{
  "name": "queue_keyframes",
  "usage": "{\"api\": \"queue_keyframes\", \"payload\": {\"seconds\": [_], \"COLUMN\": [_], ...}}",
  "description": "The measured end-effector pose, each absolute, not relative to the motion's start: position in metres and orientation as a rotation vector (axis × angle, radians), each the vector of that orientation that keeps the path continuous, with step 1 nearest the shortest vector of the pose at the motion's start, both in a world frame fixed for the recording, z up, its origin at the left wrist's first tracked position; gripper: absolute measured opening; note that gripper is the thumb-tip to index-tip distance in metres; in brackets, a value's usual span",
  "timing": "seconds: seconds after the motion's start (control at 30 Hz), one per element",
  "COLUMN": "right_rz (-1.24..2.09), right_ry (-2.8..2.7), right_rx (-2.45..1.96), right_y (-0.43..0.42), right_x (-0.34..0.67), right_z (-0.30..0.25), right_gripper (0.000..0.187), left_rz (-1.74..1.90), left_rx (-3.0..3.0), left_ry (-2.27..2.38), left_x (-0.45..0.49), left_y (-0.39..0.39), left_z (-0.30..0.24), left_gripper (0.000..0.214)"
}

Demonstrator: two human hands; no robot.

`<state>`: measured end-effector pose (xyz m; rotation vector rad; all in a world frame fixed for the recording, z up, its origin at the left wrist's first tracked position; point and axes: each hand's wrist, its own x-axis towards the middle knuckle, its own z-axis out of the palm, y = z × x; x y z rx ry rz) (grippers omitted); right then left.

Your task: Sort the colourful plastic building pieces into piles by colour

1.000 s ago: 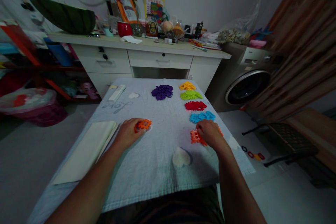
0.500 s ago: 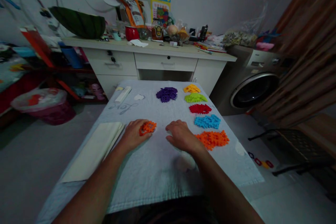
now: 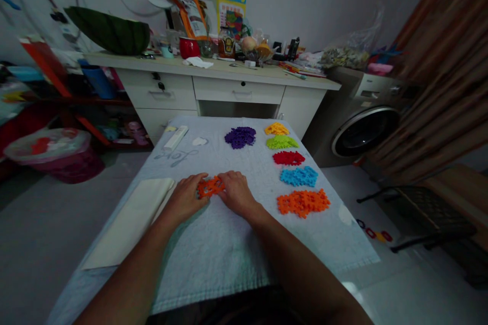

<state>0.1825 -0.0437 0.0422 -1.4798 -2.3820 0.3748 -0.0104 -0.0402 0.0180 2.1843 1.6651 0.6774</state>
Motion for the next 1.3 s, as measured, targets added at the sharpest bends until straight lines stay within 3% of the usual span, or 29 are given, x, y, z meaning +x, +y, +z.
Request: {"api": "queue_keyframes", "payload": {"seconds": [0.37,0.63,0.97,1.1,1.3], "right_rz": [0.457,0.448,0.304,0.299,0.464], "right_ry": [-2.334,-2.271,-2.262,-2.379,-2.646], "right_rx": [-1.575,-1.922,-2.035,-1.824,-1.454], "right_y": [-0.085,-0.114,-0.114,-0.103,-0.077], "right_x": [0.304,0.379,0.365,0.331,0.248], "right_z": [0.101,0.092,0.102,0.108,0.09], "right_gripper": [0.037,0.049,0.048,0.048,0.047], "left_rz": [0.68,0.686,0.698,0.731,0.911], "left_rx": [2.254,2.23,2.227,2.182,2.056], "left_ry": [1.652,1.638,1.615,1.61,1.63], "left_x": [-0.011,-0.012,-0.01,-0.009,-0.011], "left_y": [-0.039,-0.039,-0.039,-0.038,-0.035], "left_z": [0.012,0.01,0.013,0.013,0.011], "left_gripper": [0.057,0.055,0.057,0.058,0.042]}}
